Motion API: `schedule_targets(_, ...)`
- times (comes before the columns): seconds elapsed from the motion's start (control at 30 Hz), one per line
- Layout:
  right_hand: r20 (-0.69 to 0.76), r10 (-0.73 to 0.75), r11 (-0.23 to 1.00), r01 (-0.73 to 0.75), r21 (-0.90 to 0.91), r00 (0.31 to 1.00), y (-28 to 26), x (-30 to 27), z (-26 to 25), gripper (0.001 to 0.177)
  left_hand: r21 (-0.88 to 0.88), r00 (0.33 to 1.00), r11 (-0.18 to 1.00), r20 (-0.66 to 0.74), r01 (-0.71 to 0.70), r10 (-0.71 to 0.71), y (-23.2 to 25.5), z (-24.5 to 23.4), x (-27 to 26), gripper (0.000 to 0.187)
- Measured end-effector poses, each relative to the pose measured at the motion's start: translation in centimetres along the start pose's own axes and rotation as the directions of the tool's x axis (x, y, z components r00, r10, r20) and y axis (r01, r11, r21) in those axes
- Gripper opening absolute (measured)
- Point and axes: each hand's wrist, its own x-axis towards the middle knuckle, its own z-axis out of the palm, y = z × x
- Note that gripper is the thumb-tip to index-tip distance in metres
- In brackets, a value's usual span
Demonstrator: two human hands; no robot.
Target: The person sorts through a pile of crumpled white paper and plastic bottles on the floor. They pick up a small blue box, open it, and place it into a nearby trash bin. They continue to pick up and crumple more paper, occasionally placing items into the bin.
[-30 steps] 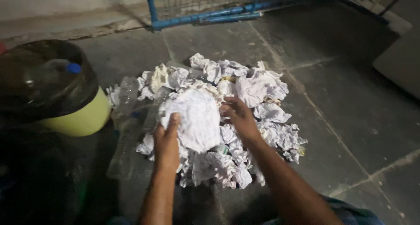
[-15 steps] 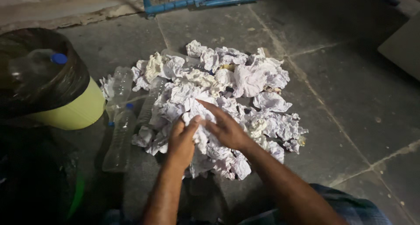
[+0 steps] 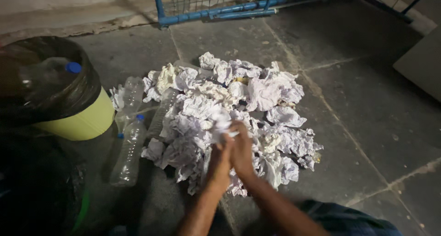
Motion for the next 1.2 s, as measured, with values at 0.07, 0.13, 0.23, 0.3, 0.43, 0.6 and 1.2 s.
schedule_targets(0.07,0.182,-0.082,0.893,0.154,-0.424,0.98,-1.7,-2.6,1.3,0.029,-0.133,0.983,0.978,-0.067,0.16,-0.17,-0.7,-2.2,1.3,0.096)
schedule_targets(0.13,0.335,-0.278,0.656,0.433,-0.618,0.9,-3.7,-4.3,0.7,0.037,-0.237,0.98,0.958,-0.074,0.164,-0.187,-1.4,-3.9,2.5,0.093)
schedule_targets(0.23,0.395,-0.299,0.567,0.494,-0.659,0.869,-4.8,-4.9,-0.4,0.037,-0.287,0.994,0.958,-0.096,0.023,-0.053,-2.1,-4.5,3.1,0.086)
schedule_targets(0.3,0.387,-0.292,0.605,0.482,-0.634,0.875,-4.7,-4.8,-1.1,0.038,-0.244,0.981,0.97,-0.186,0.002,-0.049,-0.9,-3.8,2.8,0.08)
schedule_targets(0.43,0.462,-0.346,0.639,0.566,-0.521,0.816,-4.5,-4.0,-1.6,0.05,-0.232,0.957,0.968,-0.244,0.1,-0.157,2.6,-2.1,0.1,0.068)
schedule_targets(0.6,0.6,-0.281,0.625,0.617,-0.478,0.749,-5.8,-1.9,-1.6,0.064,-0.353,0.967,0.909,-0.037,0.223,-0.251,3.3,-2.2,-0.4,0.063)
schedule_targets(1.2,0.23,-0.104,0.982,0.137,-0.133,0.968,-7.1,-1.6,0.8,0.02,-0.677,0.953,0.735,0.205,-0.028,0.225,3.4,0.0,-2.9,0.068)
